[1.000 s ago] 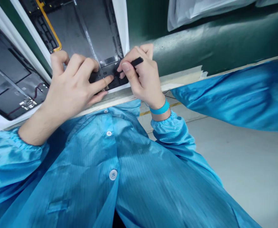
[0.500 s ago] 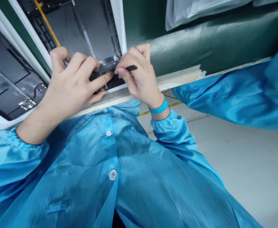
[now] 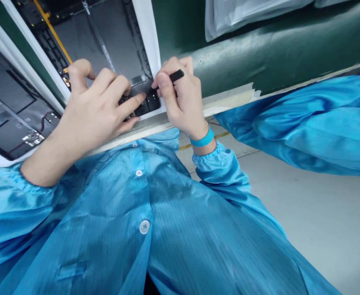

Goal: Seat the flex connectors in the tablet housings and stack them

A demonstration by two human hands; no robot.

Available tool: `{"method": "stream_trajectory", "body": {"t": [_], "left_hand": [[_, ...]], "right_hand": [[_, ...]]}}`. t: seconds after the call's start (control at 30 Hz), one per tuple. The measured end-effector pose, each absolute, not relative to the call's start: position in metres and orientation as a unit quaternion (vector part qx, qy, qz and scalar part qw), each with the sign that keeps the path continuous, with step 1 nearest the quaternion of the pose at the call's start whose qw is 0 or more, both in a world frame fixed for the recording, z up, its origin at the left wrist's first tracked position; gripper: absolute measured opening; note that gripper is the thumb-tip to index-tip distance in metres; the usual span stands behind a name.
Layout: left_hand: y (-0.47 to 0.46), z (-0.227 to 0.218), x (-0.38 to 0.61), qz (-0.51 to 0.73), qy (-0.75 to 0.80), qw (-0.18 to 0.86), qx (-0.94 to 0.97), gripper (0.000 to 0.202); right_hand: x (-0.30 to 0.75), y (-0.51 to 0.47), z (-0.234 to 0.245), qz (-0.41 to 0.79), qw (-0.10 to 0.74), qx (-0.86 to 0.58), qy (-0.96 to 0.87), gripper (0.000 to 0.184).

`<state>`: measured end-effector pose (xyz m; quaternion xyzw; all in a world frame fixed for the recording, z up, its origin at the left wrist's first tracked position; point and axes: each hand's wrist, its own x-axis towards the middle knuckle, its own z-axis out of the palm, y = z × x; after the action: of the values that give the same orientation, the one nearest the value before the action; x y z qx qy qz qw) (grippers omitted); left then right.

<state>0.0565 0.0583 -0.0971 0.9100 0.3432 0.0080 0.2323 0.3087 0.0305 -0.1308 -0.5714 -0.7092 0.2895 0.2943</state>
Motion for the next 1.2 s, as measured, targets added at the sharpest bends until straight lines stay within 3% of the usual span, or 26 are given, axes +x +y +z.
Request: {"method": "stream_trajectory", "body": {"t": [0.4,0.63,0.9,1.2], "left_hand": [[0.074,-0.084,0.057,-0.036,0.351,0.245,0.903,0.050],[0.067,-0.087,0.053,-0.004,0.331,0.230,0.915,0.046],[0.063,-0.091,0.050,0.003,0.338,0.253,0.907,0.055],[0.064,-0.093,0.048,-0.011,0.348,0.270,0.898,0.054]], "right_hand": [[0.307,0.031,-0.127,0.278,0.254,-0.589,-0.714,0.048],[0.305,0.030,-0.129,0.254,0.320,-0.568,-0.715,0.058],[0.310,0.035,-0.121,0.290,0.268,-0.518,-0.759,0.076],[0.311,0.034,-0.122,0.287,0.287,-0.505,-0.762,0.068]]}}
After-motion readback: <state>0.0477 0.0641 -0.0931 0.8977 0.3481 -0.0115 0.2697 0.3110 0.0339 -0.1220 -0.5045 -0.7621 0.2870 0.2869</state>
